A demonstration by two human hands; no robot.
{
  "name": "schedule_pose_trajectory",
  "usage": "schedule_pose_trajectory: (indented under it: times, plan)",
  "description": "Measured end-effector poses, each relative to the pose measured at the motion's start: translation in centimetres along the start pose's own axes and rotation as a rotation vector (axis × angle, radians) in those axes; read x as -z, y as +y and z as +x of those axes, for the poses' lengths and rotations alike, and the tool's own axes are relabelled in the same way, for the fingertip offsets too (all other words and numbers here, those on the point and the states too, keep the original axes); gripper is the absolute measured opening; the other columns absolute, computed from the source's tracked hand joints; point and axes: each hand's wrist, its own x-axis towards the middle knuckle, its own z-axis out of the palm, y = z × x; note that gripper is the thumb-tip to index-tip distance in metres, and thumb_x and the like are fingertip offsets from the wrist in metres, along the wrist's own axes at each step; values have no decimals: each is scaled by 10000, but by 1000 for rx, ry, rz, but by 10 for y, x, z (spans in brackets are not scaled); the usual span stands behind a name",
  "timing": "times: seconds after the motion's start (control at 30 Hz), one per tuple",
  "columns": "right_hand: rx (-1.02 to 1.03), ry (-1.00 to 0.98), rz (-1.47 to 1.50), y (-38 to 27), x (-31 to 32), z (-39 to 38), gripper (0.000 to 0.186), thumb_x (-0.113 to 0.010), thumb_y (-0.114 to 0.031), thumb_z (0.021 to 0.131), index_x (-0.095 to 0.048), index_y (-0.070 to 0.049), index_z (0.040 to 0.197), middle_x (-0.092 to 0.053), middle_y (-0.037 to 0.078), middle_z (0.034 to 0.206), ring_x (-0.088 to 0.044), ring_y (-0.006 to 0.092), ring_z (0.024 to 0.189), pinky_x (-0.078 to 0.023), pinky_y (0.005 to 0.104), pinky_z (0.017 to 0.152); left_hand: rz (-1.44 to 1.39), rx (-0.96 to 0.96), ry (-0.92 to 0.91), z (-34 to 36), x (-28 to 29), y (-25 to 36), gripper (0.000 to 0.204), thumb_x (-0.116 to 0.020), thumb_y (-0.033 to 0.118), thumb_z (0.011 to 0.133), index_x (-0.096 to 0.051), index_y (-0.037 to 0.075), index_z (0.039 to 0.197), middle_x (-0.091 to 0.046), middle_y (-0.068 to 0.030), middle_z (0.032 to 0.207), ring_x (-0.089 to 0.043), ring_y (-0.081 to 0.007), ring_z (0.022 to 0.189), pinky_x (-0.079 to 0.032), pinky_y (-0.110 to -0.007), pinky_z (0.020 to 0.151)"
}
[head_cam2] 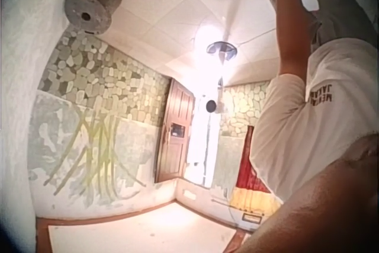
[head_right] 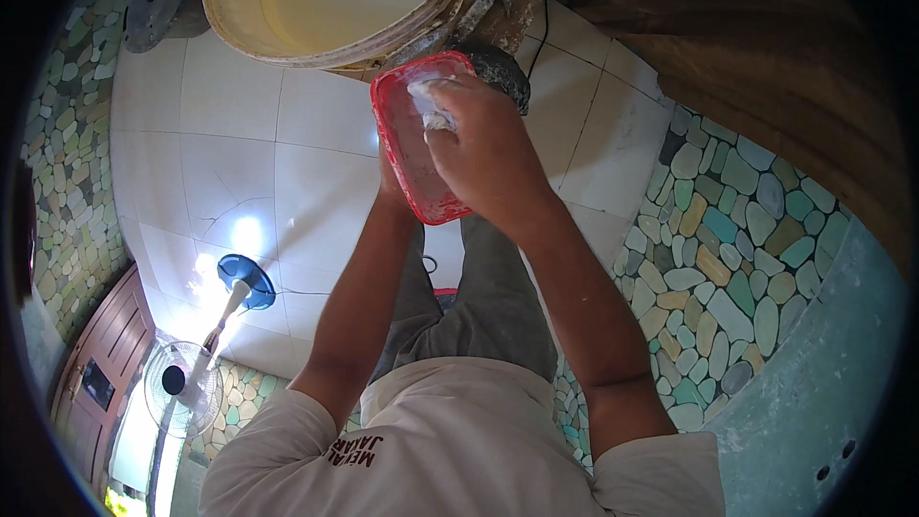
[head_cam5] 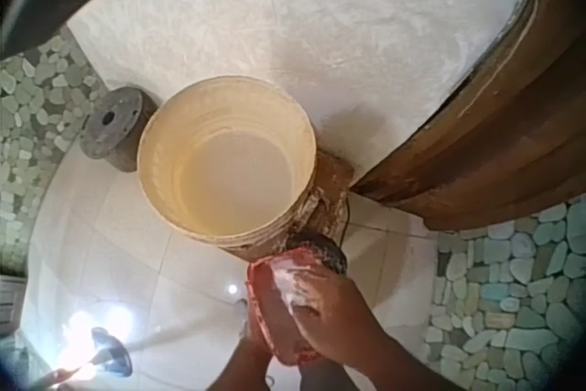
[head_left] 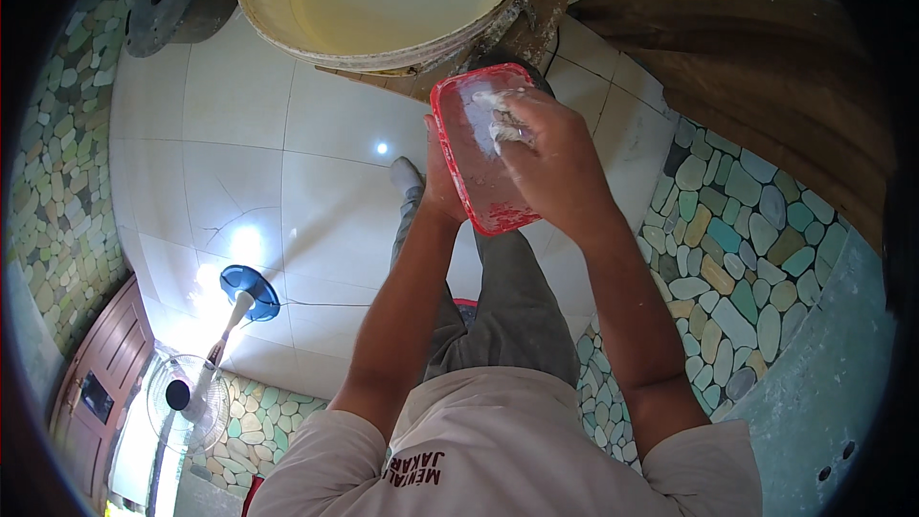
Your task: Mixing wall putty powder with water in a container and applying it to a wall using a putty knife.
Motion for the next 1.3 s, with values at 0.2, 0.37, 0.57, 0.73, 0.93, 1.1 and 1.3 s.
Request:
schedule_pose_trajectory:
  times: [0.2, 0.37, 0.57, 0.73, 0.93, 1.1, 1.3]
  plan:
    - [-443, -10, 925, 13, 17, -1, 319, -506, -2, 888, -583, 56, 1192, -672, 153, 1081, -669, 217, 980, -530, 331, 871, -151, 51, -42, -5, 11, 4, 611, -416, 531, 967, -419, 97, 1398, -517, -120, 1347, -548, -295, 1185, -482, -457, 981]
    - [-420, 45, 1219, 41, 33, -9, 386, -463, -69, 927, -501, 69, 1286, -634, 209, 1162, -664, 276, 1013, -557, 378, 866, -143, 70, -18, -4, 35, 9, 744, -402, 670, 905, -394, 128, 1414, -495, -108, 1363, -527, -325, 1203, -467, -520, 978]
    - [-501, 182, 1319, 94, 9, -20, 388, -426, -48, 929, -492, 65, 1294, -630, 201, 1160, -668, 276, 992, -555, 375, 864, -156, 107, -17, -13, 68, 25, 697, -476, 614, 905, -419, 124, 1398, -513, -112, 1345, -547, -331, 1179, -485, -519, 962]
    - [-656, 132, 1158, 136, -40, -27, 281, -477, -50, 935, -576, 15, 1190, -668, 136, 1054, -680, 225, 914, -565, 342, 806, -116, 52, 147, -24, 77, 43, 720, -500, 614, 877, -455, 83, 1362, -577, -219, 1233, -605, -387, 1061, -535, -523, 865]
    - [-703, 78, 814, 186, -100, -25, 171, -560, -52, 877, -651, 25, 1000, -688, 146, 929, -684, 239, 792, -550, 333, 706, -58, 39, 126, -42, 67, 52, 669, -508, 582, 905, -441, 118, 1382, -536, -115, 1319, -558, -324, 1157, -497, -503, 940]
    - [-445, -102, -130, 212, -146, -10, 204, -550, -73, 817, -681, 0, 956, -658, 246, 959, -627, 411, 944, -507, 453, 836, -67, 4, 171, -44, 66, 50, 619, -516, 562, 912, -477, 130, 1352, -559, -86, 1272, -572, -314, 1111, -509, -496, 915]
    - [-457, -138, -287, 232, -199, 3, 371, -541, -123, 868, -597, -63, 1229, -590, 213, 1241, -556, 351, 1166, -448, 413, 980, -80, 37, 230, -45, 74, 52, 595, -520, 541, 921, -481, 127, 1347, -553, -79, 1273, -568, -308, 1116, -511, -493, 911]
